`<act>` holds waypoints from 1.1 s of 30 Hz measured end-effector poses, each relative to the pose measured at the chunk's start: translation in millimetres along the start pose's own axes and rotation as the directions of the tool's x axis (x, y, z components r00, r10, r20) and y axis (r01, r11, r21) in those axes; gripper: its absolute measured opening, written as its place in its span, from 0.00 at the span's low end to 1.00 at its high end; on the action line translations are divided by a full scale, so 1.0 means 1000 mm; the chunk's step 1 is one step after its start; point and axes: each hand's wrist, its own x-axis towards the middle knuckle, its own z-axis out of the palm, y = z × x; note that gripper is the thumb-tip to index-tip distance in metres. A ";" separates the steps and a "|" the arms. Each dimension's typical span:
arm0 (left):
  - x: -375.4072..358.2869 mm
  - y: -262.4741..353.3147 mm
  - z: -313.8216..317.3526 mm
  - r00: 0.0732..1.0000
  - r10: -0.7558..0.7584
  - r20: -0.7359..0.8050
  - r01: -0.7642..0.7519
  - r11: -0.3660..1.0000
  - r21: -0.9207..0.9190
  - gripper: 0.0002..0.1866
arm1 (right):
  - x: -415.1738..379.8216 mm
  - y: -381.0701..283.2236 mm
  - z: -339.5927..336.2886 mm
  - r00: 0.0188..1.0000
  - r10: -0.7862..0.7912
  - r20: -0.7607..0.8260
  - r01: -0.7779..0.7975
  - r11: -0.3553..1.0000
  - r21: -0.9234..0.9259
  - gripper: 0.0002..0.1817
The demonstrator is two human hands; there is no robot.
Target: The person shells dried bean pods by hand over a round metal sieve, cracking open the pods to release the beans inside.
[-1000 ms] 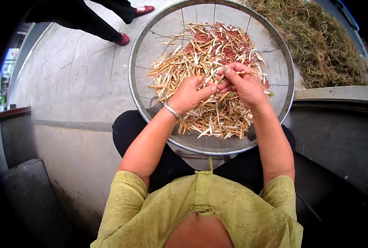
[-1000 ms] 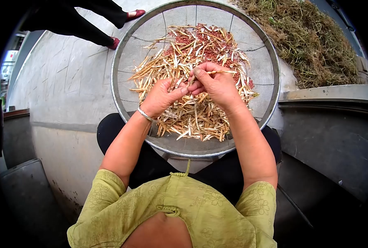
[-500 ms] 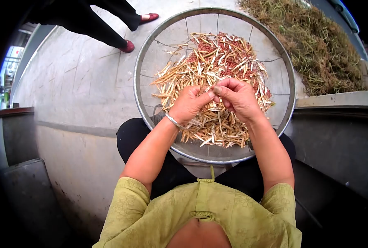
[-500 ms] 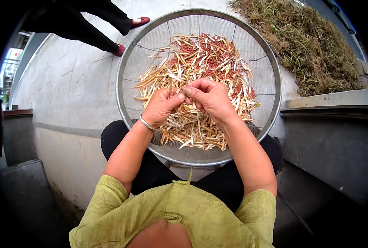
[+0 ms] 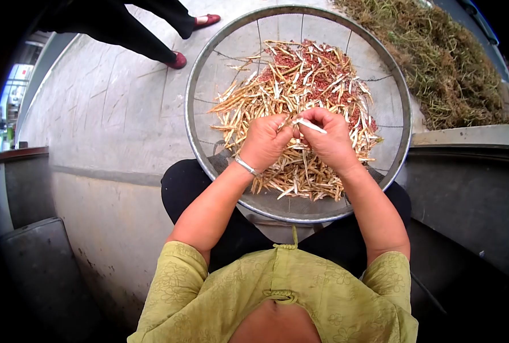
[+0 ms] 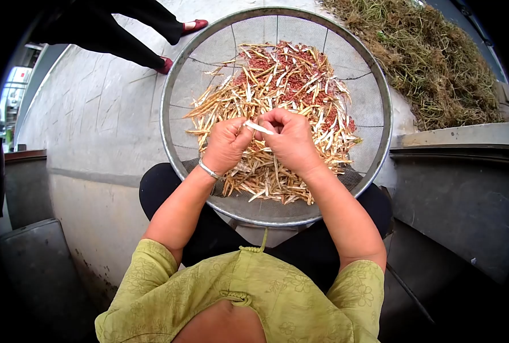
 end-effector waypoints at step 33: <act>0.000 0.004 0.003 0.983 0.128 -0.130 -0.102 0.976 0.194 0.05 | 0.005 0.001 0.001 0.997 0.077 -0.018 -0.074 0.987 0.141 0.05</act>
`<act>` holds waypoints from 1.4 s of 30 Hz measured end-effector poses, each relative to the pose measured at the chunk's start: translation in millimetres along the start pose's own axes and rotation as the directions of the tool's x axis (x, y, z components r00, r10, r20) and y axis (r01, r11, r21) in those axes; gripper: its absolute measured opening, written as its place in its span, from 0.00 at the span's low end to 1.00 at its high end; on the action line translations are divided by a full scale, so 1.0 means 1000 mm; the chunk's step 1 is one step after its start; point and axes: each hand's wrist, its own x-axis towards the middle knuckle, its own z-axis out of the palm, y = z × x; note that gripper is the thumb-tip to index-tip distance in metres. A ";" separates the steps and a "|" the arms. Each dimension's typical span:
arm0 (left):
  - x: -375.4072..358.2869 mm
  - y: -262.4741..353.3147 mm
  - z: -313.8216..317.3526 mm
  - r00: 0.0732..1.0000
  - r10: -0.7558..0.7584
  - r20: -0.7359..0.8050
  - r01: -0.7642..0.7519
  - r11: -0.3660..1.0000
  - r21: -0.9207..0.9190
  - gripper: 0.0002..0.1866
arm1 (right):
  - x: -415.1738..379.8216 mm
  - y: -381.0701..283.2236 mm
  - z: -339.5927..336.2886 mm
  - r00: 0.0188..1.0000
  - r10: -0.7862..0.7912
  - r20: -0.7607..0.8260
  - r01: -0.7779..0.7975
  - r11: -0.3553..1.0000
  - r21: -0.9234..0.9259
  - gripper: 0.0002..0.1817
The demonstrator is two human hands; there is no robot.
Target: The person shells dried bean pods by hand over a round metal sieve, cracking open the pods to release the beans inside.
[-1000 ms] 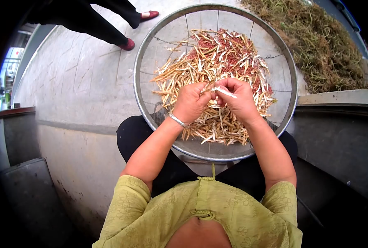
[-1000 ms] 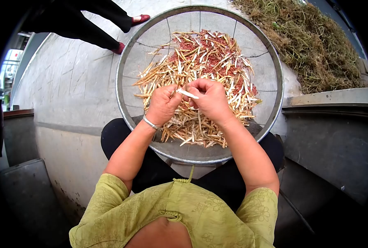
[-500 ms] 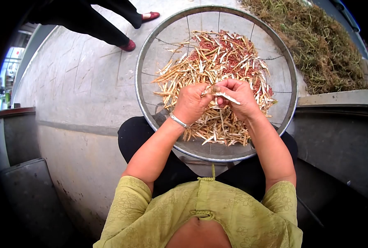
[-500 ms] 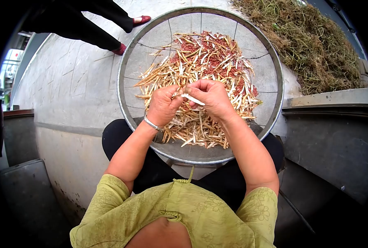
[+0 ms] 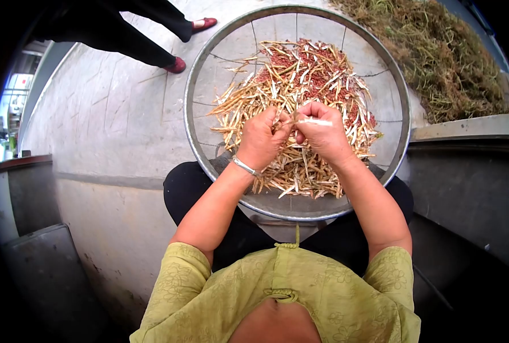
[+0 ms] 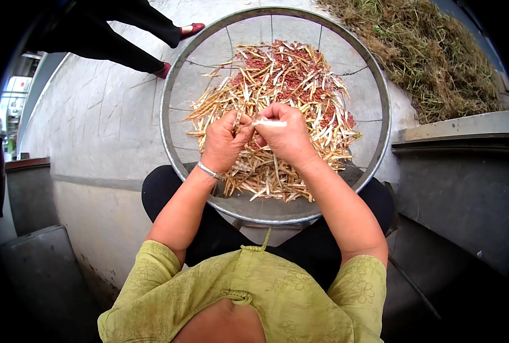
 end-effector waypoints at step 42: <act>0.005 -0.025 0.005 0.975 -0.192 0.116 0.224 0.816 -0.533 0.03 | 0.004 0.009 -0.004 0.947 -0.319 0.040 0.308 0.864 -0.399 0.02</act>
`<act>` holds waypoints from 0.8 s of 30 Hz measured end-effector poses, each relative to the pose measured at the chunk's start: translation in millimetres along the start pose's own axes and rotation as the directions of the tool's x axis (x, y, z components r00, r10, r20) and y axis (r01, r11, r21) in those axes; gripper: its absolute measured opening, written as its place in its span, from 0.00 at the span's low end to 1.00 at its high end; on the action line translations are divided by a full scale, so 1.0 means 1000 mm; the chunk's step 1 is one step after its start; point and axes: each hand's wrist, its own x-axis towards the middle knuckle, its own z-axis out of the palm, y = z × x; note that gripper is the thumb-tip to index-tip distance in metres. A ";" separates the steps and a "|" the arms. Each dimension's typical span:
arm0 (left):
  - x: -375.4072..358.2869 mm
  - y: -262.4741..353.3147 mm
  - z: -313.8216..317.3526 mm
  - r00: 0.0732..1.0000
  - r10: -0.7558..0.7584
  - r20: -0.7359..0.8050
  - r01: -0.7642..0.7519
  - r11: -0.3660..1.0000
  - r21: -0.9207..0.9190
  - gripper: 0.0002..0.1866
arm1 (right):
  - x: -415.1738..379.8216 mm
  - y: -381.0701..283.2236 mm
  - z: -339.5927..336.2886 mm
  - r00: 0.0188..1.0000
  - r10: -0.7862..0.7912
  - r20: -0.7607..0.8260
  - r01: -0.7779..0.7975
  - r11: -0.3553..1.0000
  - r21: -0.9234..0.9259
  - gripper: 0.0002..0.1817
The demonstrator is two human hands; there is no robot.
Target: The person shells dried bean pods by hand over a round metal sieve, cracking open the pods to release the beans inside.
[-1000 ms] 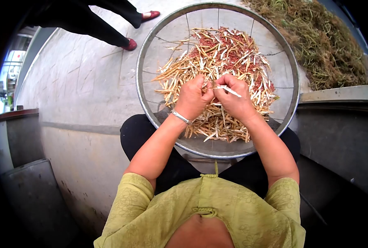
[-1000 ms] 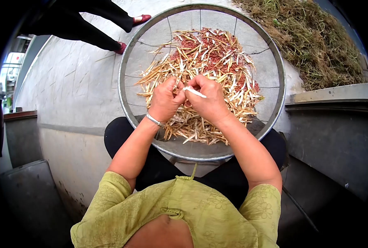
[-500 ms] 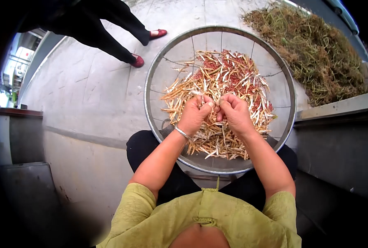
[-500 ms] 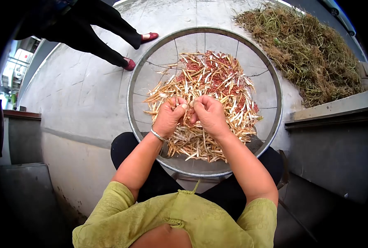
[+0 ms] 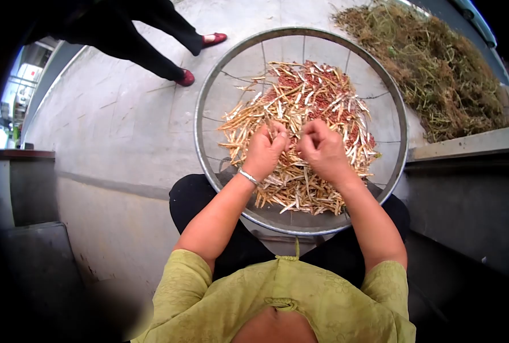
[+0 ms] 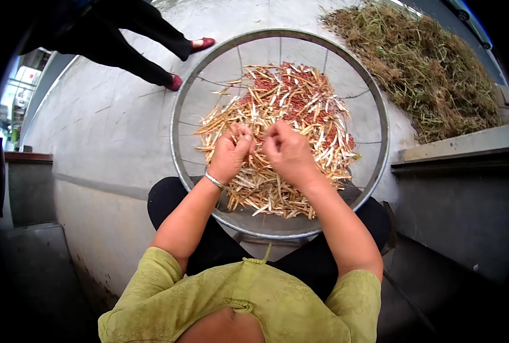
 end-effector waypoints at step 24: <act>0.001 0.045 -0.029 0.981 -0.191 -0.015 0.128 0.714 -0.688 0.20 | -0.078 -0.007 -0.023 0.883 0.019 0.469 0.371 0.583 -0.723 0.24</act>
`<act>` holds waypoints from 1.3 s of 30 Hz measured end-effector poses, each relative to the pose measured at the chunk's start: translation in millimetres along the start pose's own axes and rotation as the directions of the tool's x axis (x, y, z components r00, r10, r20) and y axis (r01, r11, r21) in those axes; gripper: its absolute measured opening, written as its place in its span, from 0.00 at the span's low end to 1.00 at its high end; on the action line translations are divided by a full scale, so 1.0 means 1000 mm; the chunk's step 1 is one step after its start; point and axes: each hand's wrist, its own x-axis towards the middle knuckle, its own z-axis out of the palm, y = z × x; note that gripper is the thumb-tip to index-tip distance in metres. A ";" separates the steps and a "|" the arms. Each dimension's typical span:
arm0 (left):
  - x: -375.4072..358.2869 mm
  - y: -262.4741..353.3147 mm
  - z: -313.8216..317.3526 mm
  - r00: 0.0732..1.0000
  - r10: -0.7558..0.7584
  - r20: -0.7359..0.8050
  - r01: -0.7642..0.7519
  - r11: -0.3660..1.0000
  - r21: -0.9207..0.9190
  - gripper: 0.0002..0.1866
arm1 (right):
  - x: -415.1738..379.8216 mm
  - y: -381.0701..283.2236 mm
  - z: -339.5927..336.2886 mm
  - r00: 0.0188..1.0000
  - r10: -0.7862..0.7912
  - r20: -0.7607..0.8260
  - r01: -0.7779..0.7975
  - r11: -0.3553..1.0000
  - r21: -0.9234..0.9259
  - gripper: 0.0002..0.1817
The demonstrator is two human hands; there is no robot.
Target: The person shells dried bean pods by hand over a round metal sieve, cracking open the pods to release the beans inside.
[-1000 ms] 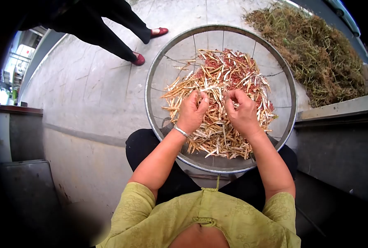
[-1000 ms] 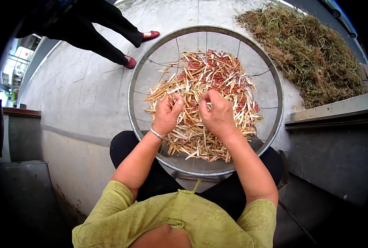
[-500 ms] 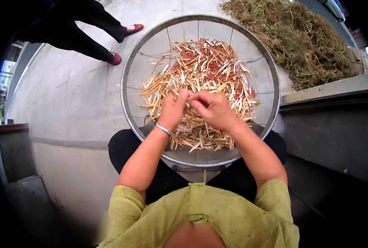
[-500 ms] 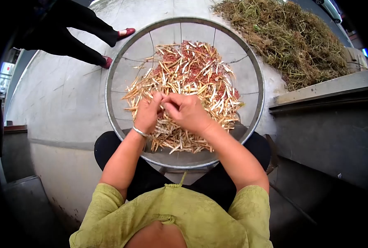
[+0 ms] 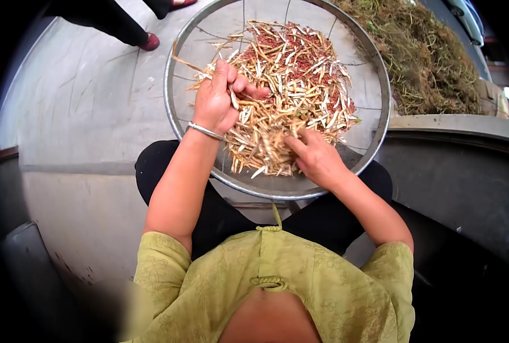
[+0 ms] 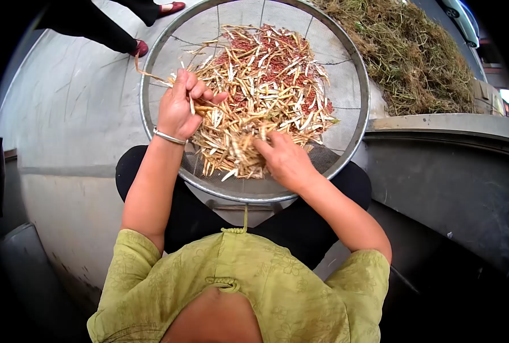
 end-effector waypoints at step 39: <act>0.004 -0.048 -0.012 0.991 0.118 0.066 -0.132 0.741 0.659 0.08 | 0.078 0.027 -0.015 0.887 0.458 0.062 -0.134 0.125 0.983 0.08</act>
